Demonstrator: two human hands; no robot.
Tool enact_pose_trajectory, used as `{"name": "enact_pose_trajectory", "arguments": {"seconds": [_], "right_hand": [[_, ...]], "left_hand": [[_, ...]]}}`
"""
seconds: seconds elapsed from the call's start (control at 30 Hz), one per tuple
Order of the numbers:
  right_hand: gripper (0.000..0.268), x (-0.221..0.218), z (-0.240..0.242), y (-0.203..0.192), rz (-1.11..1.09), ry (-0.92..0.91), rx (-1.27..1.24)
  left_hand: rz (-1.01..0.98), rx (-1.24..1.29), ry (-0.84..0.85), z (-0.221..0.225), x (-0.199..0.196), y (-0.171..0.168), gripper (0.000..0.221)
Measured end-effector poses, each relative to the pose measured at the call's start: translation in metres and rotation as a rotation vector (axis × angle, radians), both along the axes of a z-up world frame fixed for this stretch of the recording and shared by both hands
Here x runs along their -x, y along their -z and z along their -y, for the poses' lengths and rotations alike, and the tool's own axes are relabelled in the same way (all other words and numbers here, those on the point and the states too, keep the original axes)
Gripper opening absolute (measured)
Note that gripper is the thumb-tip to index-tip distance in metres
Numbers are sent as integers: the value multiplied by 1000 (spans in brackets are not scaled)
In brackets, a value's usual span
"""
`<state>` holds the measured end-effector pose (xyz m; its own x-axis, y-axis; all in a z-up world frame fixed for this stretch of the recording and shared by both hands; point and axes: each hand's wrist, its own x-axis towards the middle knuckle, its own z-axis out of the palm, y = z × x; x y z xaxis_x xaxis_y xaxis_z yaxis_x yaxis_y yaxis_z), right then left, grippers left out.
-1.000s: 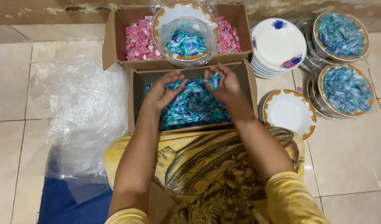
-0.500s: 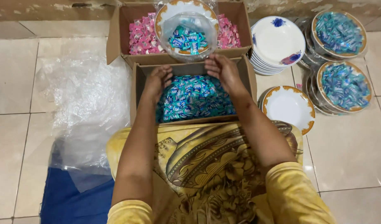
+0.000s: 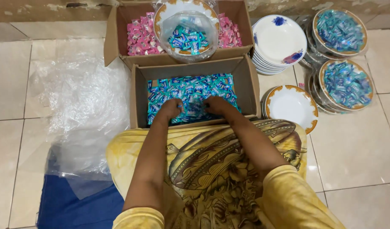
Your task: Packing small wrapped candies and plates into cardboard boxes
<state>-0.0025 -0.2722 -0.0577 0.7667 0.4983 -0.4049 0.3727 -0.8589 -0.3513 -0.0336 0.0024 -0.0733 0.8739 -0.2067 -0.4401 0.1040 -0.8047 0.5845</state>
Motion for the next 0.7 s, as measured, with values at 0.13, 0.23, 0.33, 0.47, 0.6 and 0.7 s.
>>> {"name": "enact_pose_trajectory", "arguments": {"seconds": [0.13, 0.23, 0.33, 0.47, 0.6, 0.7], "right_hand": [[28, 19, -5, -67, 0, 233, -166], [36, 25, -4, -92, -28, 360, -242], [37, 26, 4, -101, -83, 403, -306], [37, 21, 10, -128, -114, 473, -275], [25, 33, 12, -162, -156, 712, -566], [20, 29, 17, -178, -263, 751, -753]], "left_hand": [[9, 263, -165, -17, -6, -10, 29], [30, 385, -221, -17, -5, -16, 36], [51, 365, -219, -11, 10, -51, 34], [86, 266, -290, -20, 12, -64, 37], [104, 488, -374, -15, 5, -64, 36], [-89, 825, -539, -1, 17, -105, 40]]}}
